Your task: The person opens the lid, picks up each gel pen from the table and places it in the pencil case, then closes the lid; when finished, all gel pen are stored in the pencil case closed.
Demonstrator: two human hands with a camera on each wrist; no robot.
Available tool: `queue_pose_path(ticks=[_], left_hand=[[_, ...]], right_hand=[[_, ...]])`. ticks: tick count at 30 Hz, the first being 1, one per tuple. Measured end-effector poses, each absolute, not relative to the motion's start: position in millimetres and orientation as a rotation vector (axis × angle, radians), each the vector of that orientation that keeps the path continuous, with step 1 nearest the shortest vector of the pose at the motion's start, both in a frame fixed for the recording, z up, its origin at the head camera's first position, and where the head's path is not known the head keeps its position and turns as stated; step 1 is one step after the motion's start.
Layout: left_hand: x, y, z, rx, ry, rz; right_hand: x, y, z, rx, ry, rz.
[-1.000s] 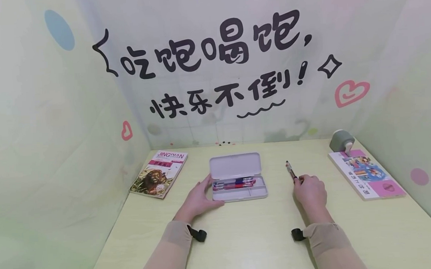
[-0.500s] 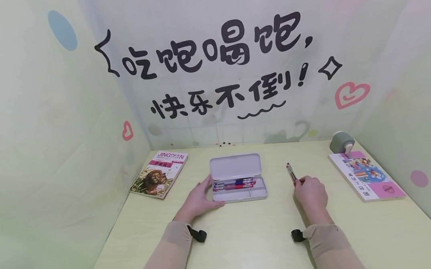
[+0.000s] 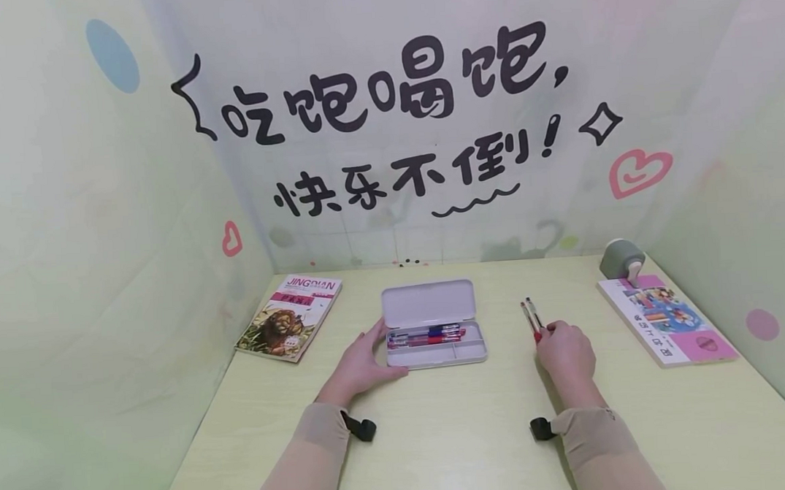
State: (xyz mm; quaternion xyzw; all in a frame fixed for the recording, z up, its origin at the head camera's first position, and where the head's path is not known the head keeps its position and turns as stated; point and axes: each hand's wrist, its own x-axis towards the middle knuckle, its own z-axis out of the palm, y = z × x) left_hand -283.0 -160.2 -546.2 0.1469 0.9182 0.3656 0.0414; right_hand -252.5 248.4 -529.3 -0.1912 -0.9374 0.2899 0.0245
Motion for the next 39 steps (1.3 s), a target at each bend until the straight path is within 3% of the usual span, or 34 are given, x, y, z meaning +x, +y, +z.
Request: queue_pose_path(ticks=[11, 32, 39], left_hand=[[-281.3, -161.0, -546.0, 0.443, 2.798, 1.146], [-285.0, -161.7, -547.4, 0.430, 2.794, 1.131], [-284.9, -162.4, -546.6, 0.434, 2.793, 1.147]], right_hand=[[-253.6, 240.2, -526.3, -0.546, -2.801, 0.878], [-269.2, 152.9, -522.7, 0.192, -2.677, 0.657], [-272.9, 128.0, -523.3, 0.325, -2.691, 0.577]])
